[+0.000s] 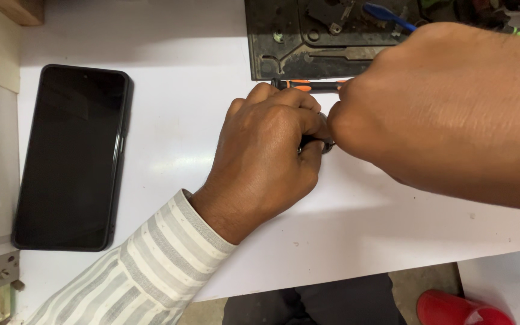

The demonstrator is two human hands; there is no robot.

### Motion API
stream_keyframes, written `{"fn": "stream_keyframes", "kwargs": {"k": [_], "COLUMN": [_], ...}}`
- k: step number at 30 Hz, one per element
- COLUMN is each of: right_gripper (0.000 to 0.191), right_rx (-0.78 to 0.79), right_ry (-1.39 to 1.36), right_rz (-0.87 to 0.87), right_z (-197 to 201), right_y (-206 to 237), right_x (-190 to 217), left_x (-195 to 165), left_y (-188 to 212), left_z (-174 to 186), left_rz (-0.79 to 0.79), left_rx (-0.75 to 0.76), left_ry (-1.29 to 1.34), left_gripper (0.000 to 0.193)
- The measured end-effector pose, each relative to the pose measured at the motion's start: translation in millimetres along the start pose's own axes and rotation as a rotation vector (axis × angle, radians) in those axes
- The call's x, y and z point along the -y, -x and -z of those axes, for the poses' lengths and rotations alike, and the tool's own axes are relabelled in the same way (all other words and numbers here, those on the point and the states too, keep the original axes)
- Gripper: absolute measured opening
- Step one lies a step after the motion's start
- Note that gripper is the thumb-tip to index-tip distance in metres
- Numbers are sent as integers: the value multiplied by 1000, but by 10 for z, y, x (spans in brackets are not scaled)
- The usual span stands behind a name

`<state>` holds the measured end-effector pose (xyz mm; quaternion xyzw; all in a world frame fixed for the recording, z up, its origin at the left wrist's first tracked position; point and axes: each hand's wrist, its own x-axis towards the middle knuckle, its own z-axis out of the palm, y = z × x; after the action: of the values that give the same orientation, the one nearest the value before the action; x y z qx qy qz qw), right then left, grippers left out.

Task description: The person uses a small purple precision screwdriver to unscrew the back of a feature phone, then pries off the back cover and removes the battery. They continue prying along the seam of the housing with a screwdriver and by hand, working the cover and internal parts loose on the workbench.

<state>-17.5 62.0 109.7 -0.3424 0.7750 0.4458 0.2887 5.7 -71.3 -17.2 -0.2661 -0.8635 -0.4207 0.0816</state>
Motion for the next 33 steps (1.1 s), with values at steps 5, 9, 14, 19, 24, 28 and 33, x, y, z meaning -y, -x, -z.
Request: {"fn": "stream_keyframes", "kwargs": {"k": [5,9,14,19,24,28,33], "right_gripper": [6,18,33,26,4,1,14], "right_rx": [-10,20,-14,-44,64,71,-38], "right_ry": [1,-60,-10,-2,-19,-15,-44], "right_rz": [-8,-61,-39,17,19,9,-7], "right_z": [4,16,5,5,38,26,-52], "right_y": [-3,-13,-19,1,27,30,23], "right_x": [11,32,34,6,-4,-8,5], "left_x": [0,2,5,-2,-4,-13,-25], "left_y": [-2,2,0,0,-6,-6,-11], "left_z": [-2,0,-3,-2,-4,-2,4], "left_rz": [-9,-37,-1,-23,-9,-18,-4], "left_rx": [-7,-33,-10,-31,-4,-6,1], "left_ry": [8,-1,2,5,-8,-10,-4], "left_gripper": [12,14,9,10,13,13,14]}}
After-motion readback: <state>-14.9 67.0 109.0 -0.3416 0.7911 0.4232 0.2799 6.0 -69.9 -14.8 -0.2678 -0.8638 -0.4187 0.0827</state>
